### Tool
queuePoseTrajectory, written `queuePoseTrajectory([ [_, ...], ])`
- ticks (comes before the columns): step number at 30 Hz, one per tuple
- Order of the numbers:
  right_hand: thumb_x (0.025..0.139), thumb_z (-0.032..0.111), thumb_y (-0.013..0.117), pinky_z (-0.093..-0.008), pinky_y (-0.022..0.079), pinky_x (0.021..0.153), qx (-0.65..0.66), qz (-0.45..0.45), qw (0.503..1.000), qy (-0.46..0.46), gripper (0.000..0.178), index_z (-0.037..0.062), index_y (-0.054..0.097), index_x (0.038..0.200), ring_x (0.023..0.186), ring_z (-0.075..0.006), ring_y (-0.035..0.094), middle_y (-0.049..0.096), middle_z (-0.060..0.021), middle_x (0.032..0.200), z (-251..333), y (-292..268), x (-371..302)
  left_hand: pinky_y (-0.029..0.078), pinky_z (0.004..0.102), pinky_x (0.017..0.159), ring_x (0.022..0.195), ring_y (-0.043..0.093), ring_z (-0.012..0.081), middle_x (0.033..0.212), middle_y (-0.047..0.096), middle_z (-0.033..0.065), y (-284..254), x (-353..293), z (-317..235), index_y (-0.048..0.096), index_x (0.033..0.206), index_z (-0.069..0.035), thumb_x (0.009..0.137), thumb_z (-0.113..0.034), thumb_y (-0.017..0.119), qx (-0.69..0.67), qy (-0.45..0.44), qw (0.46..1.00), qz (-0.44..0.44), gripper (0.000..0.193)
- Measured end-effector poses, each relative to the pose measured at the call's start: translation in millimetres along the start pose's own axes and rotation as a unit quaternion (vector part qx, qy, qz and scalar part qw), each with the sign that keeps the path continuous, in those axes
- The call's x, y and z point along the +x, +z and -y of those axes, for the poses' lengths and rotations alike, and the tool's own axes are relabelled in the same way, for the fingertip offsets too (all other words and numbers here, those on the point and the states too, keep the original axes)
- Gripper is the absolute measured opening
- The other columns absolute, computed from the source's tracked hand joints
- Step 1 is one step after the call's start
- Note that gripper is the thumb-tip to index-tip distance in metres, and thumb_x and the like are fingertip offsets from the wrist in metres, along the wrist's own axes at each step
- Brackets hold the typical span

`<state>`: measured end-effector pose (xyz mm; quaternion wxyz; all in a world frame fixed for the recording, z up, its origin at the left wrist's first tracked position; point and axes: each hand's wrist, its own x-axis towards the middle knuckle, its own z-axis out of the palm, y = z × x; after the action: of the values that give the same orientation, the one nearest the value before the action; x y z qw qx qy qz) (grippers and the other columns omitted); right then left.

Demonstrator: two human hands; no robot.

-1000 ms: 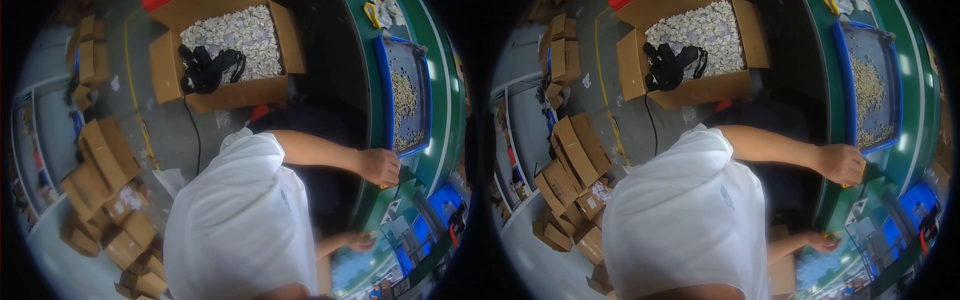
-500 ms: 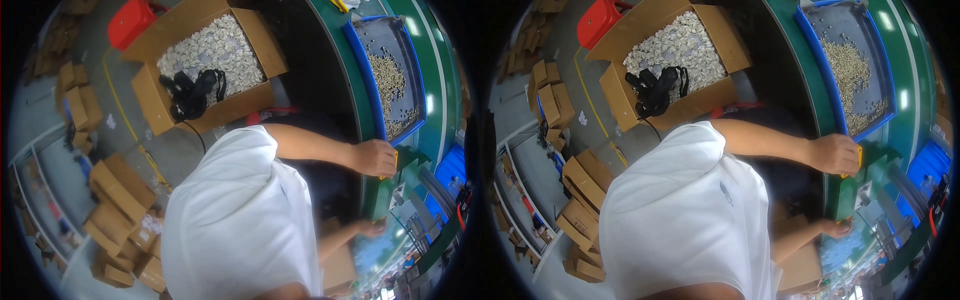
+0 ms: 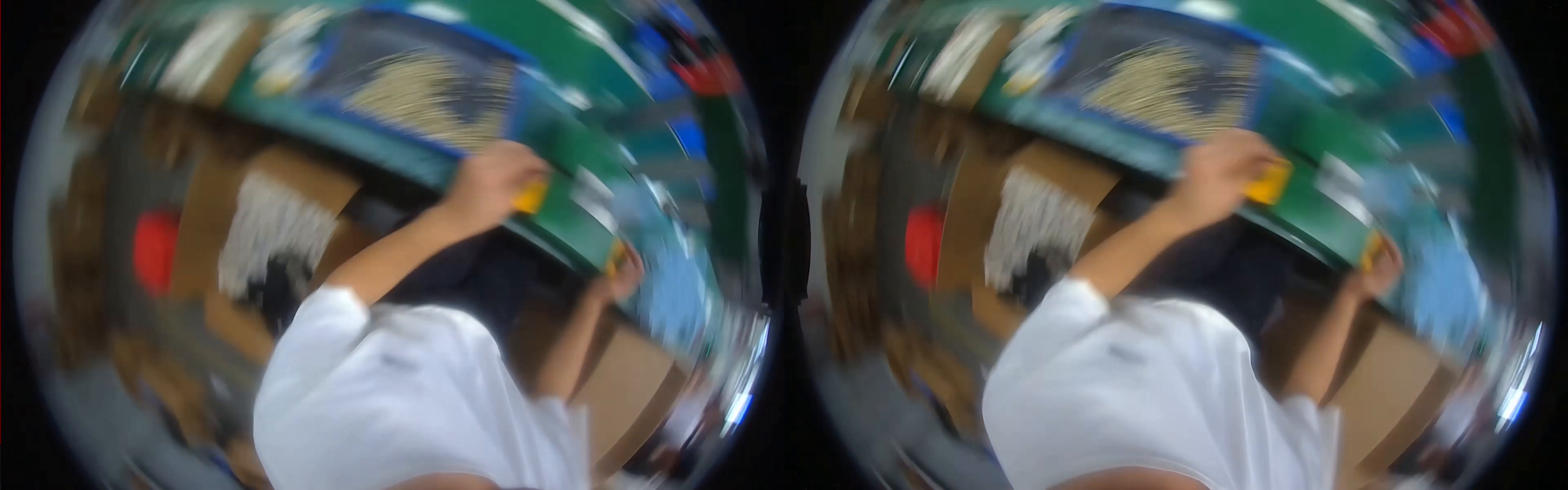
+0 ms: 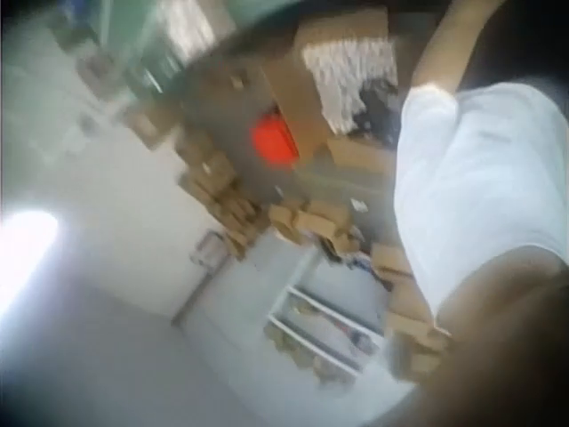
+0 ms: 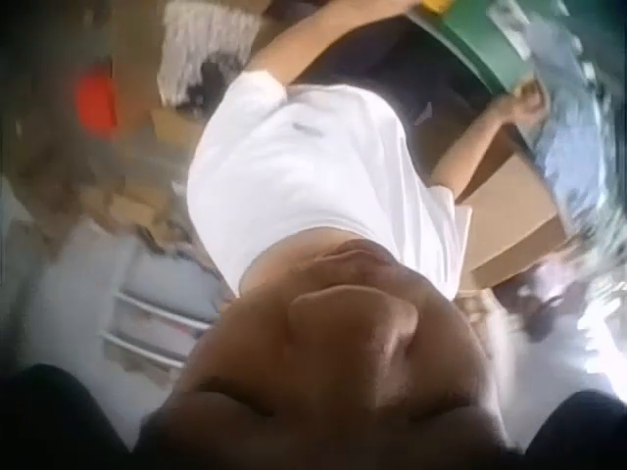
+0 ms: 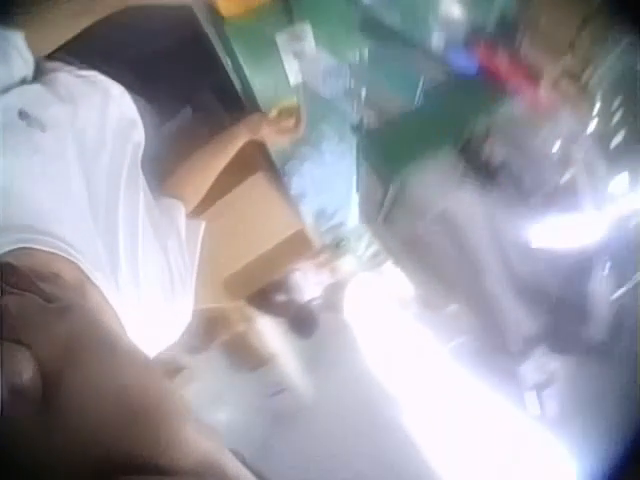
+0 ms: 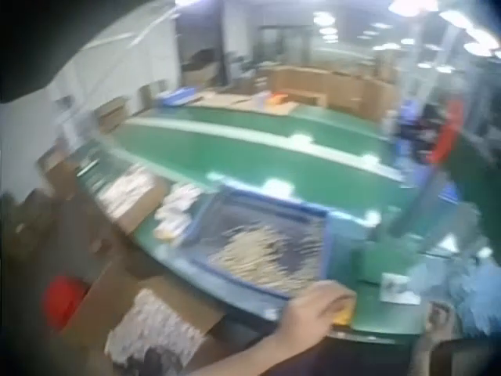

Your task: The person picks electronic components by hand from a component tray and inserts them into an assembly fixture.

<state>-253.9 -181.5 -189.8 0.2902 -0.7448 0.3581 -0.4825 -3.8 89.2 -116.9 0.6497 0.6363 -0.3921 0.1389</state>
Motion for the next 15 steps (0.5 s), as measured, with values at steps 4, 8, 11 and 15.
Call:
queuePoseTrajectory([
  [4,0.103,0.017,0.052,-0.0371,0.048,0.102,0.086,0.020,0.995,-0.052,0.026,-0.0017,0.066,0.113,0.112,-0.0254,0.063,0.067,-0.0138,0.117,39,13,2,0.055,0.0378,0.085,0.092,0.070,0.0295,0.093,0.072,0.0118,-4,47,-26,0.073,0.095,-0.002,0.083,0.005,0.073,-0.018,0.008,0.990,0.140,0.014],
  [8,0.101,0.010,0.050,-0.0381,0.046,0.106,0.124,0.021,0.990,-0.070,0.024,-0.0039,0.063,0.115,0.117,-0.0270,0.061,0.067,-0.0145,0.115,39,-6,7,0.055,0.0384,0.083,0.091,0.070,0.0302,0.094,0.072,0.0117,44,96,-49,0.073,0.097,-0.002,0.081,0.002,0.076,0.012,0.099,0.966,0.239,0.016],
  [11,0.099,0.008,0.051,-0.0381,0.046,0.105,0.125,0.012,0.990,-0.069,0.023,-0.0042,0.063,0.114,0.118,-0.0278,0.060,0.067,-0.0149,0.115,34,-15,4,0.055,0.0392,0.078,0.089,0.070,0.0313,0.094,0.072,0.0122,73,109,-58,0.074,0.099,-0.003,0.080,-0.002,0.079,0.022,0.130,0.953,0.273,0.020],
  [15,0.096,0.005,0.053,-0.0381,0.046,0.105,0.110,0.023,0.989,-0.093,0.021,-0.0043,0.063,0.113,0.118,-0.0286,0.060,0.066,-0.0155,0.115,36,-14,4,0.056,0.0390,0.076,0.088,0.070,0.0306,0.097,0.073,0.0133,96,120,-65,0.073,0.105,-0.002,0.080,-0.005,0.082,-0.007,0.090,0.942,0.322,0.027],
])
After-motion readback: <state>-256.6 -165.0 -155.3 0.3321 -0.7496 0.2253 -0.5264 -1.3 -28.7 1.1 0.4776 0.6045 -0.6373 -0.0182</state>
